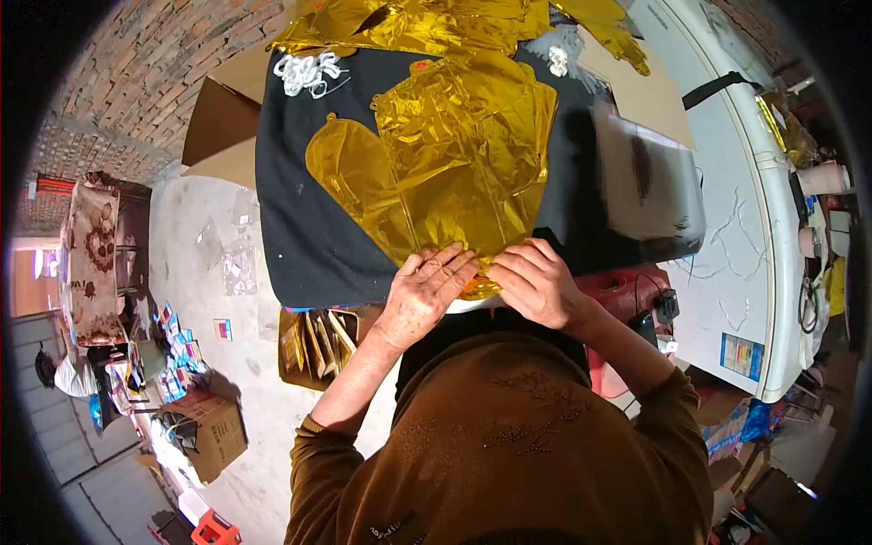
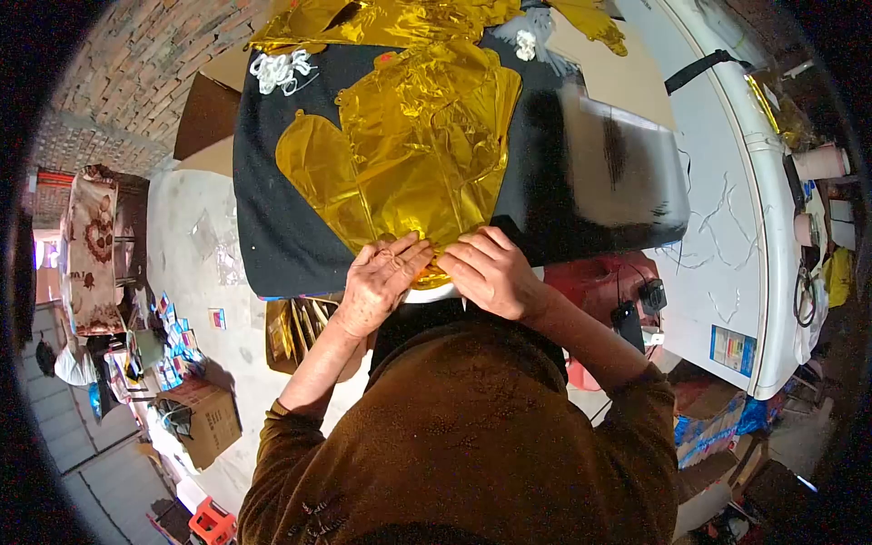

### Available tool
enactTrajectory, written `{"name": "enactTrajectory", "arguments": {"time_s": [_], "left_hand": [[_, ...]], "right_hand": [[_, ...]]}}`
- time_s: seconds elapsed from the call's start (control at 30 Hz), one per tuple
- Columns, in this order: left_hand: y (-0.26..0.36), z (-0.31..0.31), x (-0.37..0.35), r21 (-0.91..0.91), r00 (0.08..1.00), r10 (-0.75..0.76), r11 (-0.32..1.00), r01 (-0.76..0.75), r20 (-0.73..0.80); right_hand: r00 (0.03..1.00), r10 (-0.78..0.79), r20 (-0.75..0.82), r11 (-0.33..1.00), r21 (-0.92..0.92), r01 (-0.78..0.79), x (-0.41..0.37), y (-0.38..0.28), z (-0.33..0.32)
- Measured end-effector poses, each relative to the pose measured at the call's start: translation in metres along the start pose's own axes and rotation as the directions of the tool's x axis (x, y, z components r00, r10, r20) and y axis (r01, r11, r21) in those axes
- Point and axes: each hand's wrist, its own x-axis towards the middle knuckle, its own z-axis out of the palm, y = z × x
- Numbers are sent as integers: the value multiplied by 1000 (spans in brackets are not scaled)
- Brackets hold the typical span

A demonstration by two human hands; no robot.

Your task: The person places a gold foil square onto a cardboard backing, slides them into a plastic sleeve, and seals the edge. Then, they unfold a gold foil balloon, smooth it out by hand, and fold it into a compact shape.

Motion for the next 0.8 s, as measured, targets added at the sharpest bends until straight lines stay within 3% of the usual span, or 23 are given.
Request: {"name": "enactTrajectory", "arguments": {"time_s": [0.07,0.2,0.3,0.4,0.5,0.63,0.67,0.8], "left_hand": [[-5,-8,4,18,1000,5,1000,-6,26],[-15,-18,7,48,994,59,997,-64,93],[-17,-16,6,61,991,96,993,-102,93],[-13,-15,7,57,991,93,994,-98,93],[-14,-7,-3,63,992,80,994,-86,96],[-12,-5,-5,-4,994,56,998,-55,98],[-13,-4,-5,-12,993,59,998,-58,102],[-15,-4,-5,-45,994,60,997,-56,96]], "right_hand": [[994,87,62,982,163,-96,11,-1,-16],[984,159,81,947,269,-175,27,13,-31],[980,144,135,978,129,-162,42,32,-14],[962,16,274,1000,-5,-16,73,45,3],[932,-121,341,990,105,91,92,57,29],[891,-195,409,979,31,200,103,81,62],[832,-98,547,986,-62,157,111,85,64],[799,11,602,972,-194,133,140,124,60]]}}
